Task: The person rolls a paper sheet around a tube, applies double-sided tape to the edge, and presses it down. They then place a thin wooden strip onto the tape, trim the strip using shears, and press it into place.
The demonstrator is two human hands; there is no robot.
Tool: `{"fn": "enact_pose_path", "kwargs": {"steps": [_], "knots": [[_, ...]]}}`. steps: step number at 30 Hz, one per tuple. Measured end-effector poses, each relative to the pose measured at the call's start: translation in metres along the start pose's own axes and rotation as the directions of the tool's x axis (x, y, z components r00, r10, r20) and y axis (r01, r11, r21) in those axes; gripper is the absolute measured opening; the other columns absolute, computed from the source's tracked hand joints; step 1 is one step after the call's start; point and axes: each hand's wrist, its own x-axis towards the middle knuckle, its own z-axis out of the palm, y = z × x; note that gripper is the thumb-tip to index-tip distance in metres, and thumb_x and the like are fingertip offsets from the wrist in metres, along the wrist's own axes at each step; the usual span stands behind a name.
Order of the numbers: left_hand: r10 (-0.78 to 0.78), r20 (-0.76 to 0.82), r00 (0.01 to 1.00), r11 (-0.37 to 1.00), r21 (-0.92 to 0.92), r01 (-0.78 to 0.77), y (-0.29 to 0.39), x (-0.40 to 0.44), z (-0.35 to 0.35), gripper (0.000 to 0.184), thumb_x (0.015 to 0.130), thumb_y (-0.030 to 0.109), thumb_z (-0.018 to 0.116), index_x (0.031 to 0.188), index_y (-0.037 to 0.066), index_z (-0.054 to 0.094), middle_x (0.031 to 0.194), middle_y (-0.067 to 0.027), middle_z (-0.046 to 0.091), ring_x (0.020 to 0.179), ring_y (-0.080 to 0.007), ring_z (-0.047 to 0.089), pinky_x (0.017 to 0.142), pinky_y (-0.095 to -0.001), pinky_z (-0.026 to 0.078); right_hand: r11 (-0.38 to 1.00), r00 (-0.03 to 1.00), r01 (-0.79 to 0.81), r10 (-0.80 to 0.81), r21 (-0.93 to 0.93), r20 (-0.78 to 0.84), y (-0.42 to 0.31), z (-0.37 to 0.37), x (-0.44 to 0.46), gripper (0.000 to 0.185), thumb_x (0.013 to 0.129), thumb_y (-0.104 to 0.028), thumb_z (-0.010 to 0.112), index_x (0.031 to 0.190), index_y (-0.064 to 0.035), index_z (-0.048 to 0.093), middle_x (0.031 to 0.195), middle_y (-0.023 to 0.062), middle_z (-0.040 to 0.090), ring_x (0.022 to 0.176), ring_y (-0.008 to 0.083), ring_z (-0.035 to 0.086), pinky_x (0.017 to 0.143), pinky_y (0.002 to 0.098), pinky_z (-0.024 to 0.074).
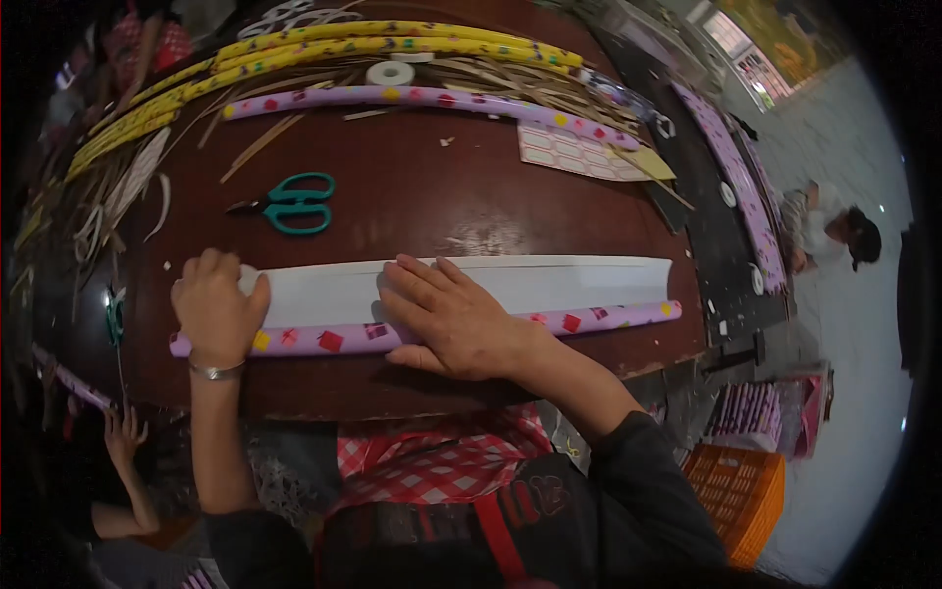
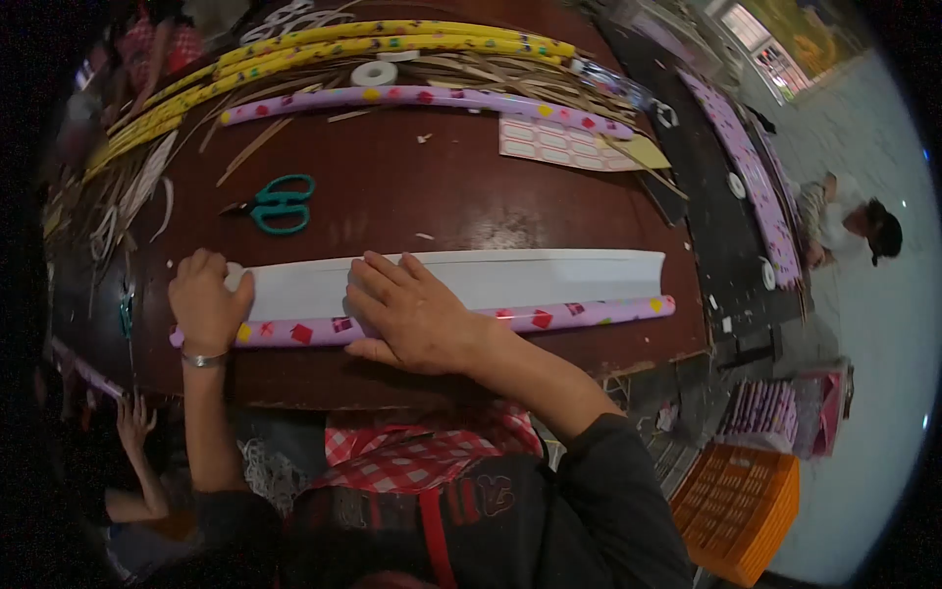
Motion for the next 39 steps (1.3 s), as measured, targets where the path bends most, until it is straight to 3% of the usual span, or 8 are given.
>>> {"fn": "enact_pose_path", "kwargs": {"steps": [6, 15, 20, 27, 33, 35, 39], "knots": [[0.016, -0.081, 0.997, 1.000, 0.008, -0.015, 0.000, -0.001, 0.002, 0.024, 0.066, 0.029, 0.077, 0.074, 0.009, 0.067, 0.082, -0.0045, 0.061, 0.084, -0.0255, 0.060, 0.067, -0.0431, 0.046, 0.978, 0.977, 0.206, -0.207, 0.022, 0.051, -0.020, 0.015, 0.068, 0.066, 0.096, -0.054, 0.051, 0.133, -0.0002, 0.050, 0.147, 0.0246, 0.040, 0.141, 0.0410, 0.033, 0.112, 0.0563, 0.0296], [-0.038, -0.016, 0.999, 0.999, -0.017, 0.037, 0.001, -0.001, 0.002, 0.029, 0.066, 0.032, 0.079, 0.078, 0.009, 0.066, 0.084, -0.0044, 0.058, 0.085, -0.0257, 0.058, 0.070, -0.0425, 0.046, 0.975, 0.970, 0.221, -0.221, 0.006, 0.105, -0.027, 0.023, 0.107, 0.066, 0.097, -0.055, 0.047, 0.130, 0.0019, 0.053, 0.144, 0.0254, 0.044, 0.139, 0.0412, 0.036, 0.112, 0.0532, 0.0313], [-0.020, -0.052, 0.998, 0.999, -0.027, 0.019, 0.000, -0.001, 0.003, 0.029, 0.066, 0.034, 0.079, 0.077, 0.010, 0.066, 0.083, -0.0042, 0.058, 0.085, -0.0250, 0.058, 0.069, -0.0422, 0.046, 0.958, 0.960, 0.278, -0.274, -0.075, 0.058, -0.028, 0.024, 0.113, 0.069, 0.095, -0.056, 0.048, 0.131, 0.0028, 0.053, 0.142, 0.0233, 0.045, 0.137, 0.0398, 0.038, 0.110, 0.0577, 0.0314], [-0.021, -0.035, 0.999, 0.999, -0.029, 0.020, -0.005, -0.002, 0.000, 0.030, 0.067, 0.037, 0.078, 0.076, 0.010, 0.066, 0.085, -0.0037, 0.059, 0.086, -0.0243, 0.058, 0.069, -0.0414, 0.045, 0.957, 0.956, 0.290, -0.288, -0.025, 0.064, -0.026, 0.028, 0.118, 0.066, 0.095, -0.054, 0.050, 0.129, 0.0024, 0.054, 0.144, 0.0219, 0.044, 0.137, 0.0389, 0.038, 0.109, 0.0595, 0.0315], [0.041, 0.085, 0.996, 0.991, -0.127, -0.030, -0.025, -0.003, -0.011, 0.032, 0.067, 0.040, 0.078, 0.077, 0.010, 0.071, 0.095, -0.0032, 0.061, 0.094, -0.0238, 0.058, 0.078, -0.0427, 0.042, 0.959, 0.959, 0.278, -0.274, -0.060, 0.067, -0.026, 0.026, 0.119, 0.064, 0.094, -0.052, 0.053, 0.128, 0.0025, 0.054, 0.141, 0.0213, 0.048, 0.136, 0.0369, 0.040, 0.108, 0.0604, 0.0331], [0.073, 0.171, 0.982, 0.979, -0.202, -0.038, -0.038, 0.000, -0.014, 0.038, 0.067, 0.043, 0.078, 0.080, 0.008, 0.073, 0.105, -0.0056, 0.063, 0.103, -0.0251, 0.057, 0.085, -0.0432, 0.041, 0.958, 0.960, 0.280, -0.278, -0.057, 0.033, -0.026, 0.027, 0.118, 0.064, 0.093, -0.052, 0.054, 0.127, 0.0022, 0.055, 0.140, 0.0208, 0.049, 0.135, 0.0364, 0.042, 0.107, 0.0612, 0.0331], [0.115, 0.169, 0.979, 0.969, -0.235, -0.074, -0.066, 0.009, -0.022, 0.043, 0.067, 0.049, 0.078, 0.082, 0.008, 0.077, 0.105, -0.0057, 0.065, 0.106, -0.0248, 0.056, 0.091, -0.0451, 0.040, 0.959, 0.961, 0.276, -0.274, -0.059, 0.037, -0.028, 0.024, 0.118, 0.063, 0.093, -0.051, 0.055, 0.127, 0.0016, 0.054, 0.140, 0.0206, 0.050, 0.134, 0.0363, 0.044, 0.107, 0.0617, 0.0330]]}}
